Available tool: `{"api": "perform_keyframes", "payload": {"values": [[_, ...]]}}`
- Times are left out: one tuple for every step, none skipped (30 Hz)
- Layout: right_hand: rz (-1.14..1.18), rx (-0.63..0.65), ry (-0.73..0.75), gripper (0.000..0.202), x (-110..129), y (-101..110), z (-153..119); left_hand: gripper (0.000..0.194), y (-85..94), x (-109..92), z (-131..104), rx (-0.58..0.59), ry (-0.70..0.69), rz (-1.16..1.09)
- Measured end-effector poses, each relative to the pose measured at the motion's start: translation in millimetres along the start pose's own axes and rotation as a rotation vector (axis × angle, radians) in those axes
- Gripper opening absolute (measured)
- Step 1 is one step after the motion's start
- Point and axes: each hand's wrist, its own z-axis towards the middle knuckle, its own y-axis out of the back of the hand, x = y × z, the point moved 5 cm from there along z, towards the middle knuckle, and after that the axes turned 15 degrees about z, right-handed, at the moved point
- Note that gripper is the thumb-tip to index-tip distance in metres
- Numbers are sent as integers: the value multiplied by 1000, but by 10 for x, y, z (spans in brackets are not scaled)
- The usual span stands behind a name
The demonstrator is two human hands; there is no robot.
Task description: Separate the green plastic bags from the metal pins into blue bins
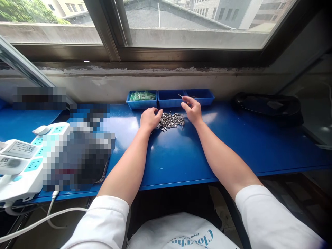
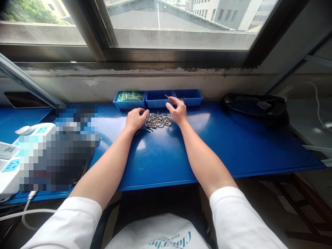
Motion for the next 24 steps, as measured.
{"api": "perform_keyframes", "payload": {"values": [[-84, -13, 1, 43, -1, 35, 20, 37, -9, 4, 1, 14, -2, 4], [-158, -29, -6, 46, -4, 73, 39, 38, -17, 2, 1, 26, -5, 7], [-220, -45, -20, 49, -13, 112, 57, 38, -23, -5, 0, 35, -7, 9], [-273, -62, -34, 52, -27, 151, 75, 38, -28, -15, -1, 40, -6, 8], [-321, -78, -45, 55, -45, 188, 91, 37, -32, -29, -3, 41, -6, 3], [-364, -90, -52, 57, -68, 220, 106, 36, -35, -47, -6, 39, -5, -5], [-400, -101, -58, 58, -93, 248, 119, 35, -35, -68, -9, 32, -5, -18], [-433, -105, -67, 59, -124, 271, 128, 33, -30, -92, -13, 18, -9, -37], [-462, -106, -80, 60, -156, 289, 135, 31, -20, -118, -18, -3, -18, -60], [-489, -105, -97, 61, -188, 304, 139, 28, -3, -145, -24, -32, -32, -86], [-513, -105, -115, 62, -217, 318, 139, 26, 21, -170, -29, -66, -49, -109], [-532, -110, -131, 63, -241, 333, 138, 25, 51, -188, -33, -106, -65, -129], [-546, -119, -142, 63, -258, 348, 135, 24, 84, -197, -36, -147, -75, -141], [-556, -132, -149, 63, -268, 364, 131, 24, 116, -192, -36, -186, -75, -144], [-566, -146, -154, 63, -275, 379, 127, 24, 141, -173, -33, -214, -61, -140], [-576, -156, -162, 64, -279, 392, 123, 23, 155, -143, -25, -225, -36, -132], [-588, -160, -172, 64, -283, 401, 119, 23, 155, -103, -15, -218, -1, -118], [-599, -160, -184, 65, -286, 406, 115, 23, 140, -59, -2, -190, 39, -101], [-608, -156, -197, 66, -289, 407, 111, 23, 113, -16, 9, -145, 75, -81], [-613, -150, -209, 68, -292, 404, 107, 24, 80, 19, 18, -94, 101, -57], [-616, -141, -219, 70, -293, 399, 103, 26, 45, 42, 22, -42, 111, -32], [-617, -130, -228, 71, -294, 391, 100, 28, 14, 52, 23, 1, 108, -10], [-619, -119, -236, 72, -295, 384, 97, 30, -10, 49, 20, 34, 92, 9], [-623, -110, -245, 73, -296, 377, 95, 32, -26, 37, 14, 57, 71, 22]]}}
